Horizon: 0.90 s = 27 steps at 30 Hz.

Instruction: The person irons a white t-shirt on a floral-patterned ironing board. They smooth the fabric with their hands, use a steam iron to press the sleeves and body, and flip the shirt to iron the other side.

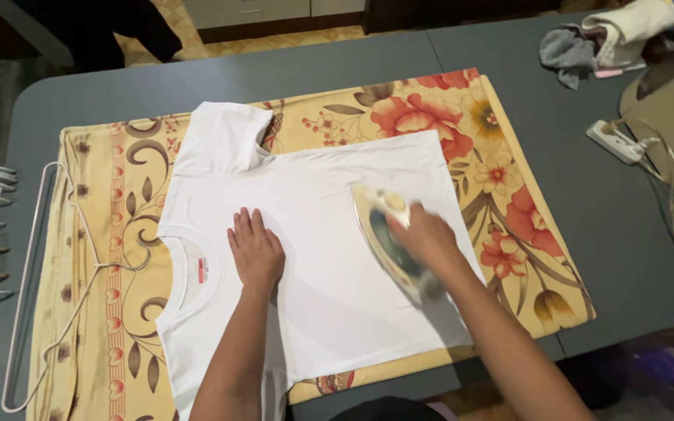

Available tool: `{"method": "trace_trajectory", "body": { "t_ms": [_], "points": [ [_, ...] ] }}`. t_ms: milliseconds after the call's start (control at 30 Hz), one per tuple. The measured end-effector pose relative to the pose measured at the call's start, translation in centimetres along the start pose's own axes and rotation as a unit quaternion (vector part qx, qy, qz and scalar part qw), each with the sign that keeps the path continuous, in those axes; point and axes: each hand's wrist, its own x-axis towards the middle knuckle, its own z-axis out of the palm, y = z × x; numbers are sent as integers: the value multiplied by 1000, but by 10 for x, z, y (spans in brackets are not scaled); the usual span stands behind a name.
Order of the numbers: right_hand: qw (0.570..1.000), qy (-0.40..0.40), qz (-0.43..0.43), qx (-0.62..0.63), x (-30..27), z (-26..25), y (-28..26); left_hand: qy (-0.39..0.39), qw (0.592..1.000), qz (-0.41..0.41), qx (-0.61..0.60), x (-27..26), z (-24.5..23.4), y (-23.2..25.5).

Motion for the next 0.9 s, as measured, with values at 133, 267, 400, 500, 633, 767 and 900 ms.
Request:
{"method": "trace_trajectory", "body": {
  "t_ms": [133, 267, 400, 500, 633, 767, 900],
  "points": [
    [999, -5, 35, 17, 23, 0, -14, -1, 1000, 4, -3, -2, -2, -1],
    [999, -41, -2, -21, -32, 16, -13, -5, 1000, 3, -5, 2, -1, -1],
    [992, -124, -4, -29, -103, 29, -1, -2, 1000, 4, -13, 0, 2, -3],
    [991, -127, 28, -26, -117, 24, 20, -2, 1000, 8, -10, 0, 3, -4],
    [989, -52, 140, -6, -91, -2, 63, 3, 1000, 18, -17, -2, 4, -6],
    [989, 42, 138, 11, -86, -20, 101, 6, 1000, 20, -17, -2, 4, -6],
    [983, 15, 181, -5, -107, -19, 114, 9, 1000, 18, -15, -1, 4, -6]
  ]
}}
